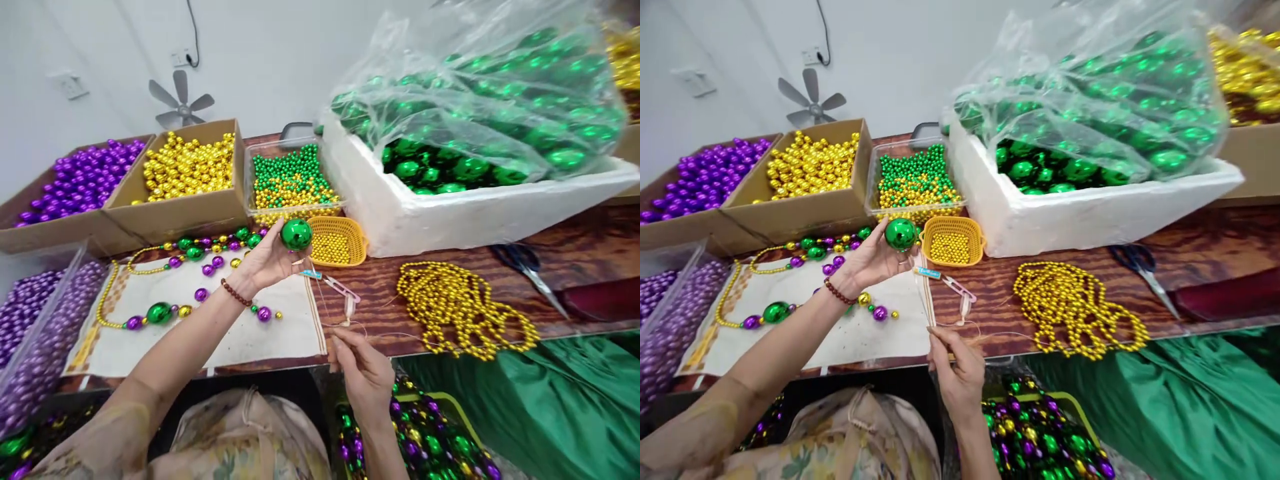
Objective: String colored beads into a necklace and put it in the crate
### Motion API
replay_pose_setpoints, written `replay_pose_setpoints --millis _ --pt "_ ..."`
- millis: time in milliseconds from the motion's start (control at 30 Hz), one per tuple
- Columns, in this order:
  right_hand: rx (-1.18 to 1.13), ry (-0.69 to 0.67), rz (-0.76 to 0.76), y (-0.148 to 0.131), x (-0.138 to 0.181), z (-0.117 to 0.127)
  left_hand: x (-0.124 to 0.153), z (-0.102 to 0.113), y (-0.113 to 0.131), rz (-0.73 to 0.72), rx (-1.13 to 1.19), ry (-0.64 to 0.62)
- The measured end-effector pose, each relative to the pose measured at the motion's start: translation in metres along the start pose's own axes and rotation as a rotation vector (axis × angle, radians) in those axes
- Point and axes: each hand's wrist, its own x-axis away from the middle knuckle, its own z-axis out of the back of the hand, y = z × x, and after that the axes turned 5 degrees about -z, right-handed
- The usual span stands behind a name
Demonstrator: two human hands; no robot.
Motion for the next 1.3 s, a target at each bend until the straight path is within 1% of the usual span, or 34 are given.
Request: replay_pose_setpoints --millis 67,133,300,467,600,767,900,1033,1200,1300 --pt "0.022 -0.054 0.024 -0.008 0.002 -0.017 0.011 0.014 0.002 -0.036 0.027 0.035" --pt "0.038 -0.085 0.025 -0.012 0.002 -0.031 0.021 0.024 0.004 -0.066 0.051 0.049" --pt "0.030 -0.115 -0.016 -0.017 0.006 -0.051 0.036 0.033 0.011 -0.084 0.077 0.115" --pt "0.040 -0.137 -0.059 -0.019 0.006 -0.059 0.038 0.039 0.014 -0.106 0.105 0.142" --pt "0.064 -0.139 -0.082 -0.015 0.005 -0.063 0.037 0.044 0.013 -0.133 0.093 0.135" --pt "0.093 -0.144 -0.107 -0.003 0.009 -0.072 0.044 0.050 0.009 -0.287 0.046 0.056" --pt "0.105 -0.121 -0.119 0.010 0.010 -0.083 0.054 0.050 0.006 -0.369 -0.064 0.025" --pt "0.080 -0.114 -0.147 0.015 0.003 -0.094 0.062 0.052 0.000 -0.366 -0.164 0.027" --pt "0.050 -0.116 -0.180 0.018 0.000 -0.101 0.064 0.064 -0.006 -0.388 -0.148 0.062" --pt "0.042 -0.135 -0.197 0.020 0.002 -0.102 0.064 0.072 -0.009 -0.366 -0.152 0.080"
